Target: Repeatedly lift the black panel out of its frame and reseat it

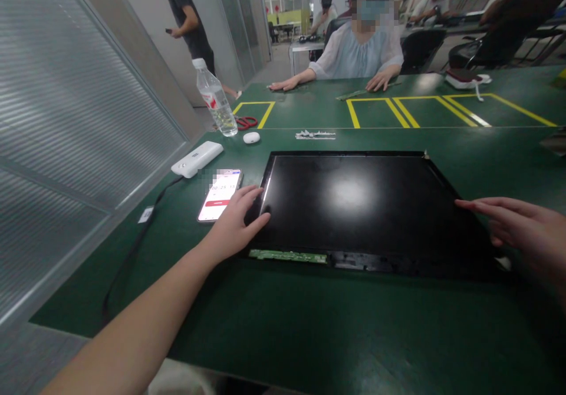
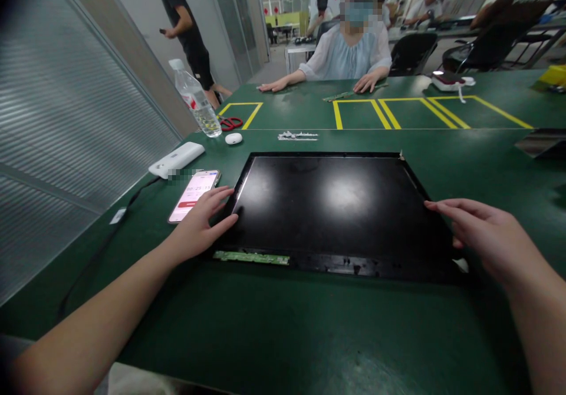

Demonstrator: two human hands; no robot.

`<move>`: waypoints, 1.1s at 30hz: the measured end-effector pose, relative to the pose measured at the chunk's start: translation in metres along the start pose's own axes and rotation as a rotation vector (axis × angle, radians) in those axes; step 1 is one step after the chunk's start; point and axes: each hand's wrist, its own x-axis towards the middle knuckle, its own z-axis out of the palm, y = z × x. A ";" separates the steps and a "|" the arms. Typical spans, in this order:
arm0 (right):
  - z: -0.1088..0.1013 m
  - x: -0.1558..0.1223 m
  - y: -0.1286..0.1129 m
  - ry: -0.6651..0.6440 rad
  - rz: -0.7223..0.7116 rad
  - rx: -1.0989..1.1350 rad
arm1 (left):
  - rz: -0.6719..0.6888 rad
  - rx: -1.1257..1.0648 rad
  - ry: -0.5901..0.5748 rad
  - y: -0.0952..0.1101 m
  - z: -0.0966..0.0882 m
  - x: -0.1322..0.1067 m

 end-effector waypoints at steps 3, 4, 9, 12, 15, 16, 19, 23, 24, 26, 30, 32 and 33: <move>0.000 -0.008 -0.013 0.041 0.109 -0.018 | -0.033 0.047 -0.060 -0.001 0.001 0.003; -0.001 -0.010 -0.016 0.069 0.123 -0.057 | -0.026 0.063 -0.082 0.000 0.001 0.004; -0.007 -0.004 -0.011 0.111 0.127 -0.278 | -0.022 0.056 -0.120 0.007 -0.002 0.006; -0.008 0.004 0.000 0.065 0.081 -0.324 | -0.044 0.043 -0.103 0.005 -0.003 0.005; -0.008 0.007 0.004 0.038 0.049 -0.312 | -0.058 -0.005 -0.078 -0.001 -0.001 0.004; -0.008 0.007 0.003 0.038 0.048 -0.311 | -0.068 -0.044 -0.072 -0.003 -0.001 0.004; -0.007 0.005 0.001 0.045 0.064 -0.319 | -0.137 -0.304 -0.069 -0.003 0.001 0.004; -0.007 0.008 0.006 0.036 0.059 -0.311 | -0.268 -0.767 0.004 0.006 0.002 0.005; -0.008 0.010 0.008 0.033 0.051 -0.310 | -0.296 -0.838 0.032 0.009 0.002 0.005; -0.009 0.015 0.014 0.029 0.035 -0.315 | -0.341 -0.930 0.082 0.014 0.003 0.005; -0.009 0.018 0.021 0.023 0.041 -0.326 | -0.477 -1.039 0.153 0.022 0.003 0.007; -0.008 0.016 0.020 0.014 0.047 -0.307 | -0.573 -1.110 0.178 0.025 0.003 0.008; -0.007 0.015 0.018 0.011 0.051 -0.303 | -0.618 -1.144 0.180 0.027 0.003 0.008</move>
